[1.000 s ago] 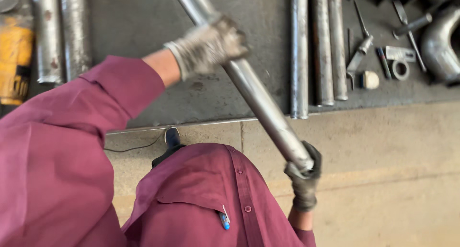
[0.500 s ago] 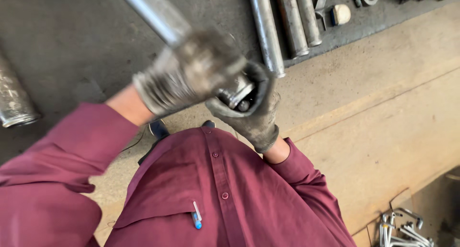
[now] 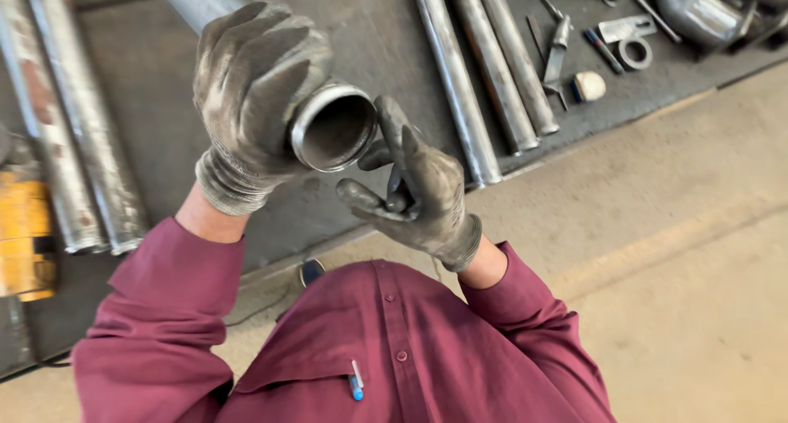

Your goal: The person picks up steel pipes from a workbench one at a time, looks into and turns each pipe to view its ends, and marks some pipes with a marker. They also fit a curved pipe fitting into the end of a pipe before setting pipes back on the bench.

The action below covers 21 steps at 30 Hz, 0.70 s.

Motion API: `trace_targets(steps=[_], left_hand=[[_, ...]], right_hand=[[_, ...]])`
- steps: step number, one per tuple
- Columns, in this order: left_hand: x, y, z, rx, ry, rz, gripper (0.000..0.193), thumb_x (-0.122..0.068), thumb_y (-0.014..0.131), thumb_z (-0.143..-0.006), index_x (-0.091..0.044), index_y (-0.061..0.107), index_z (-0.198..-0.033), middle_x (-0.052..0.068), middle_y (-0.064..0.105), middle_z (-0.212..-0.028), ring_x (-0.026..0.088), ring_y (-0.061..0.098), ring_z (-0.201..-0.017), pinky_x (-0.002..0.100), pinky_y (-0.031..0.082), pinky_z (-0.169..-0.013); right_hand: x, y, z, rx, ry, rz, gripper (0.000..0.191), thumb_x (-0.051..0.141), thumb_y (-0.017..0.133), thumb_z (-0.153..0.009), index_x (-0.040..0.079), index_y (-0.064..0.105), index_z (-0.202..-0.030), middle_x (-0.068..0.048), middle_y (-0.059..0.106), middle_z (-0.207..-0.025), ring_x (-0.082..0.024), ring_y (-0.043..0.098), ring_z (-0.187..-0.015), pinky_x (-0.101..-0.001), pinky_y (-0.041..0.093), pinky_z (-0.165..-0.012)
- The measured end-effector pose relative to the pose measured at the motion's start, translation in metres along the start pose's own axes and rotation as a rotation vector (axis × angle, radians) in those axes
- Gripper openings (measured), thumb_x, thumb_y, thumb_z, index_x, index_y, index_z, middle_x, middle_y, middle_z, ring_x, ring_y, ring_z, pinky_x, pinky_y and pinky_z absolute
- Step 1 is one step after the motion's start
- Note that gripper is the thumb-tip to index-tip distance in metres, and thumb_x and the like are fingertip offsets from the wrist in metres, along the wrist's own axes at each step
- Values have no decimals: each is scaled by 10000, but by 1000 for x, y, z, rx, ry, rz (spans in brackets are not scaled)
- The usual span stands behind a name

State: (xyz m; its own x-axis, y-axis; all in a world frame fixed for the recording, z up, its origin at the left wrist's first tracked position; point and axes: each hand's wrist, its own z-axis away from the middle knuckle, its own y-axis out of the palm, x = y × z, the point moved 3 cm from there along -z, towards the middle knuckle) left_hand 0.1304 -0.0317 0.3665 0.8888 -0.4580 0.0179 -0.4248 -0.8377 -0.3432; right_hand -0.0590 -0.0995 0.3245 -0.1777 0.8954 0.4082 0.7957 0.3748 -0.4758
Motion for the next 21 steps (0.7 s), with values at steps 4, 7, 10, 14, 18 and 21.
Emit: trace_targets(steps=[4,7,10,14,18,21], left_hand=[[0,-10,-3,-3,-59,-11,394,-182,868,-993,-41,613,-1258,174,688,-1248,396,682,-1193,548,550,-1084],[2,-8,4,-23,-80,-22,411,-182,846,-993,-67,571,-1275,165,683,-1260,390,686,-1208,515,551,-1067],[4,-7,11,-52,-86,-21,434,-196,841,-1013,-77,537,-1300,157,673,-1258,380,685,-1197,499,562,-1061],[7,-12,14,-63,-104,-39,417,-191,819,-1022,-80,536,-1308,151,680,-1266,376,690,-1206,490,574,-1063],[6,-17,12,-48,-152,-43,395,-189,808,-1053,-103,540,-1331,127,693,-1313,342,697,-1200,466,576,-1095],[4,-18,11,-72,-97,-44,526,-295,838,-944,-63,532,-1304,167,669,-1247,395,679,-1184,532,560,-1095]], right_hand=[[14,-2,-20,64,6,119,893,177,889,-930,60,306,-1596,-143,587,-1185,-204,705,-813,-315,569,-678],[19,-3,-29,201,3,252,819,267,862,-899,57,409,-1549,-99,597,-986,-253,667,-769,-404,547,-681],[23,-1,-35,263,-42,320,694,301,833,-916,80,477,-1470,-120,585,-980,-273,653,-762,-434,539,-688],[29,5,-40,342,-140,375,515,375,826,-851,117,547,-1198,-140,579,-906,-266,636,-676,-428,539,-616],[35,0,-37,423,-164,377,593,301,803,-879,247,590,-1430,-62,581,-860,-203,603,-624,-397,512,-561],[31,-10,-36,421,-173,488,584,196,785,-950,271,589,-1496,-34,565,-800,-133,551,-533,-342,479,-475]])
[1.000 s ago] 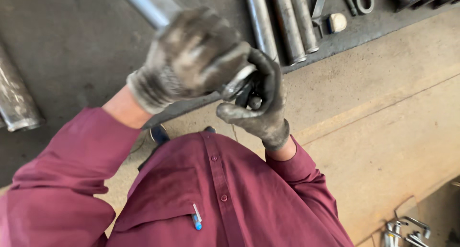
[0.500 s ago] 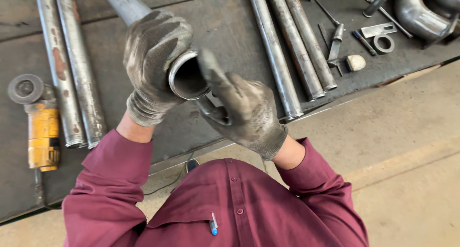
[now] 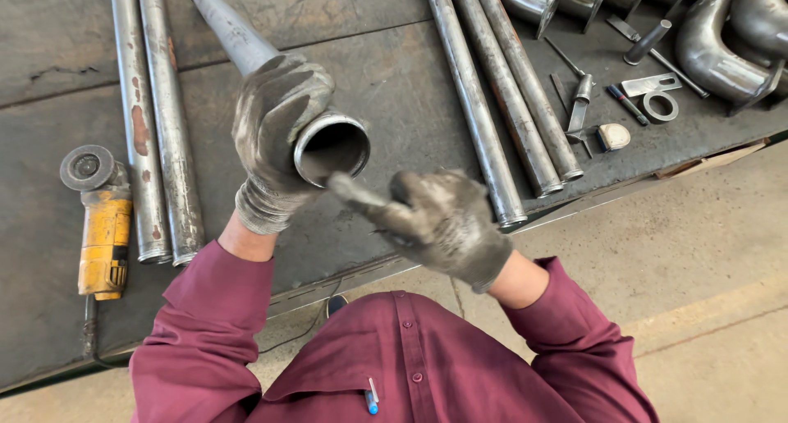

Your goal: The person picks up steel pipes from a workbench one at a time, looks into and turns each pipe to view its ends, and marks some pipes with a marker. They also fit a curved pipe fitting into the end of a pipe before setting pipes back on the bench.

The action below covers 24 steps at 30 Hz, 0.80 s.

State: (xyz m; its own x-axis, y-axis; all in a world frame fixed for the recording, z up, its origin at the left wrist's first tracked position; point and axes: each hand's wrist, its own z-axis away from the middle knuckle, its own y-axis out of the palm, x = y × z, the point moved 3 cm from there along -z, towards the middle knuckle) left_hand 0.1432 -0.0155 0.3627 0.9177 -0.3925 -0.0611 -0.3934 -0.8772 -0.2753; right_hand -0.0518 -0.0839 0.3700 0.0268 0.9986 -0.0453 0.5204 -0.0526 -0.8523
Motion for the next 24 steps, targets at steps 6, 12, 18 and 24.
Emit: trace_targets(steps=[6,12,18,24], left_hand=[[0,11,3,55,28,29,594,-280,923,-927,-56,530,-1312,184,663,-1269,393,675,-1201,570,525,-1129],[-6,33,14,96,40,50,526,-230,899,-964,-77,537,-1313,167,661,-1291,405,653,-1237,549,520,-1091],[-18,109,69,431,81,54,426,-329,781,-965,-75,626,-1270,161,659,-1261,376,618,-1239,579,479,-1111],[-52,225,194,994,143,256,542,-464,771,-908,-94,650,-1286,117,599,-1183,356,550,-1221,558,428,-1116]], right_hand=[[-29,3,21,-130,99,10,586,202,791,-915,225,556,-1452,-35,579,-925,-191,611,-736,-400,503,-637],[-19,69,68,-60,216,-468,382,173,778,-867,145,595,-1202,-33,652,-953,-197,665,-785,-381,563,-702],[-9,162,196,-92,479,-619,493,275,776,-927,58,574,-1322,-94,656,-961,-263,661,-839,-408,563,-739],[-43,221,359,139,1222,-724,445,173,693,-901,18,517,-1278,-131,677,-954,-317,682,-865,-429,543,-763]])
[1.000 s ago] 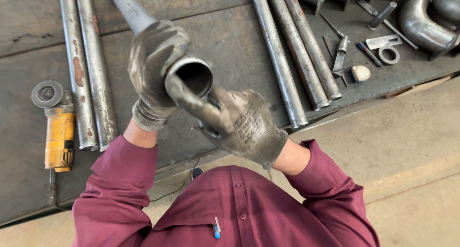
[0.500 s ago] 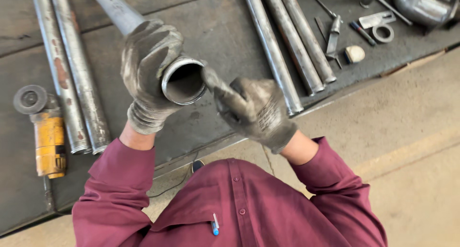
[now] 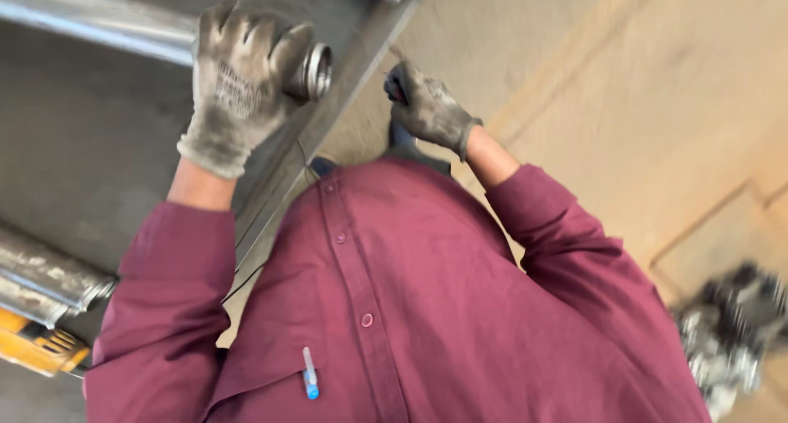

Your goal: The person picks up steel pipes from a workbench one at a time, looks into and turns each pipe to view its ends, and marks some pipes with a marker. They also fit a curved pipe fitting into the end of a pipe before setting pipes back on the bench.

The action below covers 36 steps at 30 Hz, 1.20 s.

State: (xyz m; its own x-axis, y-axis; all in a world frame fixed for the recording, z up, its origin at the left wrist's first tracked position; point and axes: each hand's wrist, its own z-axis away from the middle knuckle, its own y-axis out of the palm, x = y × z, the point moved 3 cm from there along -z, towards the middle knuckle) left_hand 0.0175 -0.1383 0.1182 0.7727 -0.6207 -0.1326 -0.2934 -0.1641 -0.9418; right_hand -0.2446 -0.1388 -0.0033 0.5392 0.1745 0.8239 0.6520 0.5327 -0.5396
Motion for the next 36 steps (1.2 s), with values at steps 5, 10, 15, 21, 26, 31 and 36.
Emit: trace_targets(steps=[5,10,15,21,26,31,36], left_hand=[[-1,89,16,241,14,-220,602,-334,790,-803,-153,618,-1351,62,560,-1218,285,522,-1249,535,384,-1174],[-10,106,28,186,37,-142,460,-213,727,-846,-111,578,-1270,109,538,-1285,305,504,-1284,541,375,-1162],[-18,100,10,200,0,-9,489,-215,710,-871,-87,561,-1318,129,542,-1345,346,493,-1296,577,329,-1167],[-21,95,1,184,-18,-106,533,-208,679,-907,-163,537,-1418,95,547,-1394,332,495,-1322,592,278,-1204],[-13,107,14,216,17,-240,407,-154,640,-881,-159,566,-1281,34,591,-1196,262,569,-1123,533,375,-1012],[-8,114,22,159,41,-367,187,-198,652,-870,-174,565,-1033,-5,563,-918,192,554,-834,423,384,-806],[-8,111,29,152,31,-474,131,-188,644,-849,-205,568,-955,-25,534,-815,159,529,-734,365,387,-745]], right_hand=[[-27,25,23,-169,-102,-23,353,208,658,-1077,110,551,-1400,-131,688,-1102,-320,698,-913,-442,548,-800],[-23,40,19,-252,-242,184,437,233,702,-1052,106,527,-1432,-110,651,-1074,-313,676,-945,-453,552,-782],[-33,45,-6,-290,-278,395,527,249,743,-967,104,532,-1428,-106,633,-1090,-306,664,-942,-454,559,-744],[-45,37,-25,-274,-215,406,424,199,724,-904,75,546,-1268,-140,643,-1050,-333,677,-910,-456,544,-670],[-37,41,-24,-165,-145,333,255,254,695,-1042,103,538,-1173,-134,684,-941,-341,689,-821,-482,531,-656],[-22,44,-19,-102,-149,230,226,212,639,-1048,78,519,-1186,-110,713,-879,-346,688,-749,-482,520,-621],[-10,43,-20,65,-52,165,209,218,625,-1071,67,527,-1179,-113,688,-788,-353,676,-696,-493,507,-610]])
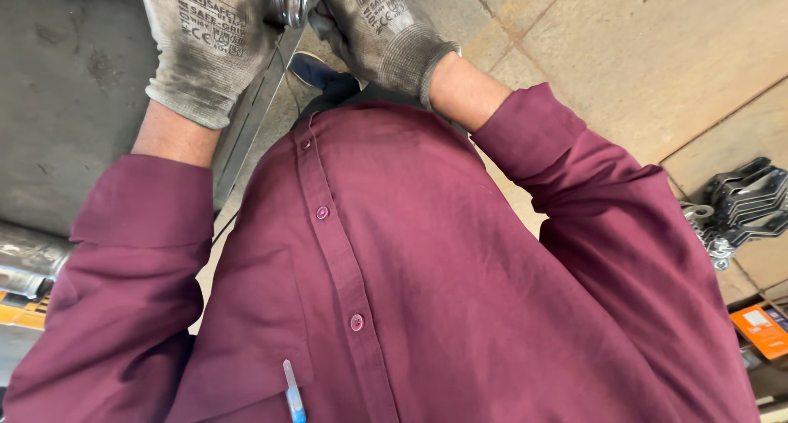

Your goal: The person picks up steel pipes from a workbench one at a time, looks into and turns each pipe to view its ends, and marks some pipes with a marker. They also fit a curved pipe fitting into the end of a pipe before setting pipes back on the bench.

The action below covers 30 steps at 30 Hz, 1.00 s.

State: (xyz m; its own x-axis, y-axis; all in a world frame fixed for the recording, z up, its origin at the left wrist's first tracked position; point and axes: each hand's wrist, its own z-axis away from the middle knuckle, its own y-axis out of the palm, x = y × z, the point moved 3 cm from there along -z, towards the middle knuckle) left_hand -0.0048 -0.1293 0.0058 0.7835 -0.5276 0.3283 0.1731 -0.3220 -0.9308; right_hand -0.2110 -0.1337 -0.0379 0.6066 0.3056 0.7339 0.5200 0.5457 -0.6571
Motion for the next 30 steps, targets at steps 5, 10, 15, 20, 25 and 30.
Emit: trace_targets(steps=[5,10,15,20,25,30], left_hand=[[0,4,4,37,-26,116,118,-178,679,-882,-224,590,-945,-49,525,-744,145,523,-690,353,392,-701],[-1,4,0,66,-24,17,166,-217,683,-849,-236,589,-984,-52,539,-778,147,552,-734,363,394,-727],[3,-13,-8,27,-10,16,361,-151,649,-844,-223,562,-1187,-43,576,-984,150,579,-932,393,402,-867],[7,-20,-15,16,-17,145,351,-154,659,-875,-212,550,-1203,-52,594,-1082,155,584,-1030,442,407,-862],[5,-20,-7,-5,-20,178,480,-125,650,-866,-210,538,-1325,-28,599,-1177,187,575,-1121,469,392,-961],[3,-22,-4,27,-15,119,605,-159,638,-909,-218,484,-1490,13,563,-1286,241,516,-1250,535,290,-1171]], right_hand=[[7,-6,6,112,-49,-212,138,133,593,-1018,57,547,-1124,-120,657,-788,-332,699,-756,-461,540,-651],[20,-15,7,344,198,-654,181,275,550,-1071,95,553,-1047,-11,577,-701,-146,587,-553,-333,498,-497],[45,-44,15,459,304,-1434,320,373,553,-1103,68,518,-1014,13,488,-680,-53,441,-460,-255,373,-363],[55,-57,10,417,405,-1818,357,369,523,-1163,44,530,-1017,27,446,-650,-33,350,-439,-217,305,-377],[58,-54,14,212,403,-1171,344,370,527,-1161,40,620,-1135,-11,628,-832,-130,593,-692,-293,520,-592],[43,-78,3,-156,-392,442,333,309,620,-1083,38,570,-1270,-117,695,-982,-272,684,-828,-385,531,-662]])
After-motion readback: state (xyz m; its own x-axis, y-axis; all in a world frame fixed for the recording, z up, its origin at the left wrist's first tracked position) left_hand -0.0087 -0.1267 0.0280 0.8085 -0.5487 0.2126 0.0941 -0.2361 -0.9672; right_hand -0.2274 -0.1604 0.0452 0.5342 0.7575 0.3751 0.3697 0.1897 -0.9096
